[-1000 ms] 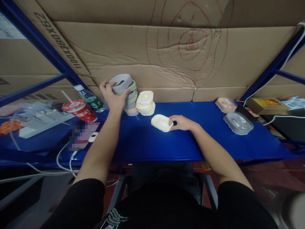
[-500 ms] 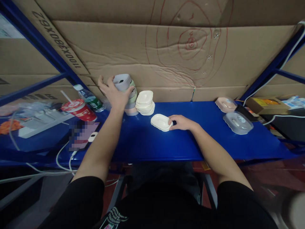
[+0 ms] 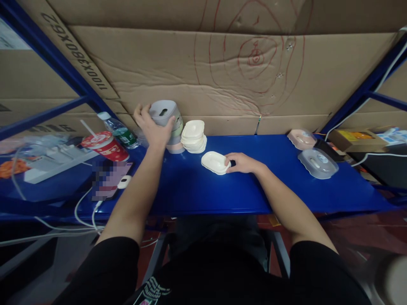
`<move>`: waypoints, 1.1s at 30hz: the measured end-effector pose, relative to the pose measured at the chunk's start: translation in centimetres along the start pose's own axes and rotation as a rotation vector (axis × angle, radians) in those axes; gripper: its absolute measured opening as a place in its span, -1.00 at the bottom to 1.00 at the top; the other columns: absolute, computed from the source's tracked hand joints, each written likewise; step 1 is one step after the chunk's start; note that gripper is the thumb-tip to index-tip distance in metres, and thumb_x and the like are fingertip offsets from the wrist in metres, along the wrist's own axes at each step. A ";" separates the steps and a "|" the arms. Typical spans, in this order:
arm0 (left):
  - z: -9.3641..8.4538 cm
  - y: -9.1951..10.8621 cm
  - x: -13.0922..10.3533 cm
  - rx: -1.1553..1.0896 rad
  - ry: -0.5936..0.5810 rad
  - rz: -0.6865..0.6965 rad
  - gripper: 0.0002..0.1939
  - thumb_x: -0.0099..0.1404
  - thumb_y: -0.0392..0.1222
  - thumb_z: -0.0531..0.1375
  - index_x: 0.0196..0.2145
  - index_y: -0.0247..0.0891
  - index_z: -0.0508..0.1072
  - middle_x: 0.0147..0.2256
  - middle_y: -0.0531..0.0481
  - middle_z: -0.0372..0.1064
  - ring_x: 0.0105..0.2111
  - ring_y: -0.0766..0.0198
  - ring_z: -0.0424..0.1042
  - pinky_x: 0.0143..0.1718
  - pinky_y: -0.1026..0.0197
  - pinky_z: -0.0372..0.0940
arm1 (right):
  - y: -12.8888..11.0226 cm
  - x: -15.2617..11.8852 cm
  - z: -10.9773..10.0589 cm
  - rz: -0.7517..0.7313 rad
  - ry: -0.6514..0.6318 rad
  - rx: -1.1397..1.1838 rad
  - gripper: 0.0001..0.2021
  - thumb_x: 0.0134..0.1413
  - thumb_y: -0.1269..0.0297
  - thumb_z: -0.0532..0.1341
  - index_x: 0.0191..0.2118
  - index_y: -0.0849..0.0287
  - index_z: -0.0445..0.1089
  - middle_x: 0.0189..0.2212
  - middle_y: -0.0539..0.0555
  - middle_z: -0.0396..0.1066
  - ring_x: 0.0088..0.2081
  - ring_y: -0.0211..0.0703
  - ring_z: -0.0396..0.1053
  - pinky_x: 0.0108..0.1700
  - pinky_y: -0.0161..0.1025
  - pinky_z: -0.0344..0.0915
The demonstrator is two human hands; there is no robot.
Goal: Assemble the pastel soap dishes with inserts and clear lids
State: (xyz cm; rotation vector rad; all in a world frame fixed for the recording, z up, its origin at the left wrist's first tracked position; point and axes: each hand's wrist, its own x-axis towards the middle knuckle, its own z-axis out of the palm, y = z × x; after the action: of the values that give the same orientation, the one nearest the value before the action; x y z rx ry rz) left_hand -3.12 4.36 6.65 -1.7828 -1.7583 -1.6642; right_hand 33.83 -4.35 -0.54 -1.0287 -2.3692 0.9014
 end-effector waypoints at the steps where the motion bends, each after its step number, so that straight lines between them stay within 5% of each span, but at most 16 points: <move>1: 0.0 -0.3 0.0 0.000 0.001 -0.004 -0.13 0.20 0.02 0.46 0.36 -0.21 0.26 0.48 -0.38 -0.04 0.53 -0.34 -0.07 0.54 -0.35 -0.12 | 0.0 0.0 0.0 -0.001 0.002 -0.002 -0.69 0.05 0.00 0.50 -0.17 0.04 0.60 0.19 0.14 0.56 0.22 0.15 0.50 0.33 0.13 0.33; 11: 0.2 -2.0 -0.3 -0.052 0.073 0.022 -0.22 0.26 0.10 0.42 0.30 -0.26 0.28 0.41 -0.42 0.07 0.48 -0.26 0.07 0.52 -0.30 -0.04 | 0.0 -0.1 0.0 -0.017 0.010 -0.003 -0.68 0.05 -0.03 0.50 -0.17 0.04 0.61 0.18 0.13 0.57 0.21 0.15 0.52 0.33 0.15 0.34; 18: -1.1 -1.9 -2.6 -0.069 0.119 0.137 -0.33 0.37 0.09 0.33 0.28 -0.29 0.27 0.35 -0.42 0.15 0.44 -0.17 0.14 0.49 -0.27 0.02 | 0.1 0.0 -0.3 -0.046 0.064 -0.032 -0.68 0.10 -0.10 0.48 -0.21 0.01 0.62 0.11 0.12 0.60 0.18 0.16 0.54 0.30 0.14 0.37; 28: -1.4 -1.0 -4.9 -0.049 0.112 0.171 -0.49 0.37 0.07 0.30 0.15 -0.23 0.38 0.28 -0.34 0.25 0.37 -0.18 0.23 0.42 -0.31 0.10 | 1.9 0.0 -0.8 -0.073 0.455 -0.172 -0.69 0.15 -0.08 0.46 -0.15 0.02 0.59 0.16 0.20 0.53 0.22 0.23 0.48 0.32 0.29 0.34; 33: -1.0 0.2 -5.9 -0.033 0.074 0.250 -0.58 0.37 0.01 0.27 0.09 -0.23 0.45 0.24 -0.33 0.35 0.32 -0.16 0.31 0.39 -0.28 0.15 | 0.5 1.1 -1.5 0.000 0.704 -0.165 -0.69 0.18 -0.04 0.45 -0.12 0.04 0.54 0.20 0.25 0.44 0.25 0.26 0.41 0.20 0.23 0.43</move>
State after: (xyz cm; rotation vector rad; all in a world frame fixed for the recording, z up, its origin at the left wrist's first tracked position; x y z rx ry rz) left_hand -1.85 -0.04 2.79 -1.8419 -1.4183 -1.6414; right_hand 34.24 -2.61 0.33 -1.1666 -1.8542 0.2635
